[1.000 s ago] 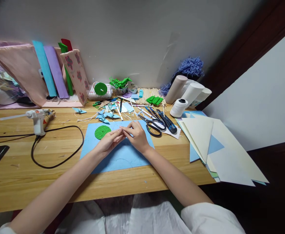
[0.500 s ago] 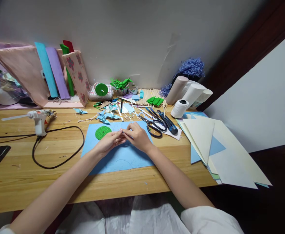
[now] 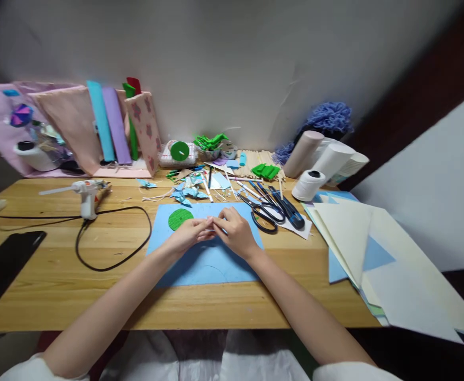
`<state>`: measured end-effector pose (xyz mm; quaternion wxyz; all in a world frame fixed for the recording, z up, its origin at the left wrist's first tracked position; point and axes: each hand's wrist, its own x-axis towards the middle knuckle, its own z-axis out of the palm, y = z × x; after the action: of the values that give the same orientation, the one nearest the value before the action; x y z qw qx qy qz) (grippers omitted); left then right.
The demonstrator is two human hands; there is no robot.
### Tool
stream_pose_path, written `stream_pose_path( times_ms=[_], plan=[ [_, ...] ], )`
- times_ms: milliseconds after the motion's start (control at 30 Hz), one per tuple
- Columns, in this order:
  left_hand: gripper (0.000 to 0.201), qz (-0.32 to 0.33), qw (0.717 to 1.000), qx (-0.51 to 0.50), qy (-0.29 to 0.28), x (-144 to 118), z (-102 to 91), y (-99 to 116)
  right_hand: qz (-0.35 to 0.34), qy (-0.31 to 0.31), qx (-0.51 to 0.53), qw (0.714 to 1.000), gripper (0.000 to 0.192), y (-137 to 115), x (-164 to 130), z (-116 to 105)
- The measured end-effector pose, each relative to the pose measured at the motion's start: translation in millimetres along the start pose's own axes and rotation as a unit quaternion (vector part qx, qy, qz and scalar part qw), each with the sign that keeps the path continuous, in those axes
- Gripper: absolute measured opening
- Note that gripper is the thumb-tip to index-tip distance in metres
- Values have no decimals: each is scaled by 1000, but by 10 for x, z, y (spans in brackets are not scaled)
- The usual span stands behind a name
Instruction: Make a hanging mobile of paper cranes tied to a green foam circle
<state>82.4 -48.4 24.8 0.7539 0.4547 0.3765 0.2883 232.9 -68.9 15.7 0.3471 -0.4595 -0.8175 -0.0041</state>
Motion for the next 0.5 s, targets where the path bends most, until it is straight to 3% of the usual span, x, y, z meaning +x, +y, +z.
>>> stream_pose_path(
  times_ms=[100,133,200,233,300,333,367,400,433,500],
  plan=[
    [49,39,985,161,51,-448,-94,147,50,37,99,993,22,-119,0,-12],
    [45,78,967,224,92,-667,-201,190,77,40,136,987,22,-164,-2,-15],
    [40,127,909,322,231,-1164,-558,239,122,23,191,974,22,-251,-8,-11],
    [38,132,861,363,330,-1418,-802,240,134,10,209,969,21,-292,-11,1],
    [45,113,712,466,513,-1884,-1365,199,142,-33,235,961,21,-371,-6,56],
    [54,86,635,519,566,-2075,-1652,168,143,-53,246,957,21,-415,5,100],
    [64,45,577,555,597,-2229,-1920,136,142,-73,256,954,22,-466,23,156],
    [71,-2,546,579,606,-2343,-2155,109,138,-89,267,950,22,-527,50,221],
    [76,-46,536,593,599,-2417,-2345,90,133,-104,279,945,23,-598,85,293],
    [77,-105,552,603,566,-2464,-2580,81,118,-128,306,936,23,-771,173,448]
  ],
)
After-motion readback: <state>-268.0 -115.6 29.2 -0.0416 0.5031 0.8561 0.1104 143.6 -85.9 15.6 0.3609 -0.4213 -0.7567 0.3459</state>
